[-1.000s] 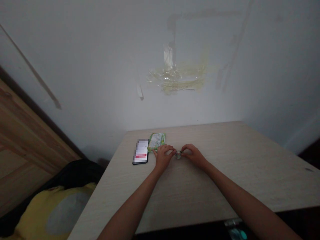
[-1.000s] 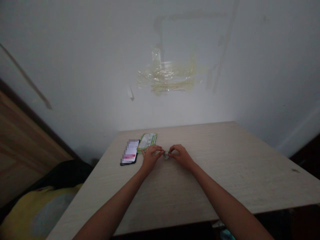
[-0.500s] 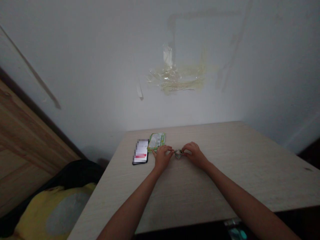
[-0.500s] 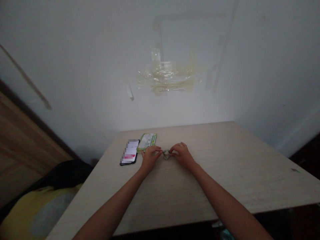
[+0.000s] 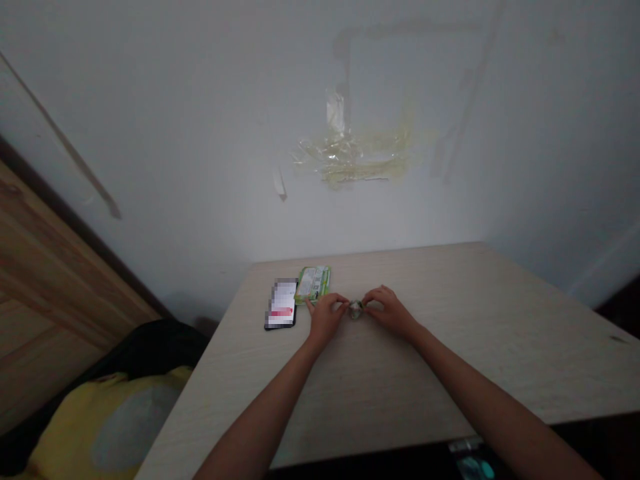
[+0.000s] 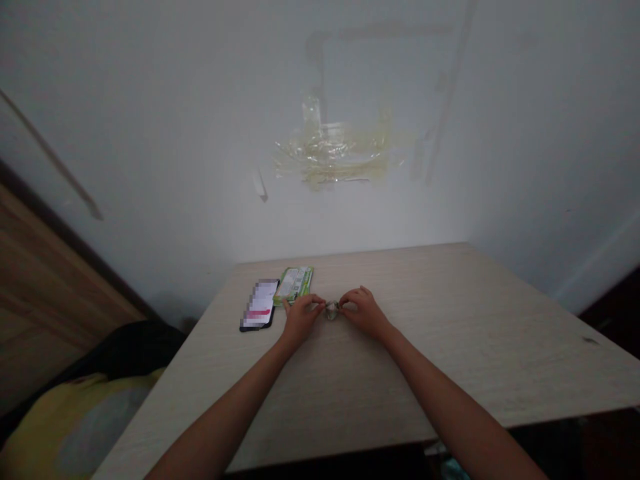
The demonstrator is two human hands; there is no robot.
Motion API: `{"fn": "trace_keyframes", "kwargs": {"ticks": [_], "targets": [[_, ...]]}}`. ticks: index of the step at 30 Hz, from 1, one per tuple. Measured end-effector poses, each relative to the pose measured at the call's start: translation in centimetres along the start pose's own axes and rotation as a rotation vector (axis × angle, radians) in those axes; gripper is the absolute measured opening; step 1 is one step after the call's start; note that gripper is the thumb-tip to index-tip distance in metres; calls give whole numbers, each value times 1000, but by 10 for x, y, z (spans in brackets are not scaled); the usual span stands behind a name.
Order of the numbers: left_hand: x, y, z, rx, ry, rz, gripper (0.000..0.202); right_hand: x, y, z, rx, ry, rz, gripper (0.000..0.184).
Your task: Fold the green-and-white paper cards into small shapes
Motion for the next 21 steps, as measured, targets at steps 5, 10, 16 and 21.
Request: {"fn": "trace_keyframes", "kwargs": {"ticks": [5, 10, 16, 21], "targets": [[-3, -4, -3, -49, 16, 14, 12, -7, -1, -4, -103, 16, -45, 15], [-4, -7, -7, -62, 37, 32, 12, -14, -2, -11, -203, 97, -99, 9], [-4, -10, -12, -109, 53, 38, 11, -18, -5, -17, -211, 101, -103, 35], [-4, -9, -12, -113, 32, 37, 10, -18, -3, -19, -189, 25, -99, 26]]}}
Point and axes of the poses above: each hand's wrist, its own y-axis towards the middle knuckle, its own x-axis out of the back of the hand, z = x × y, the point moved 5 cm from there along y, towards the middle knuckle, and after that the axes turned 13 degrees about x, right-handed, at the moved point
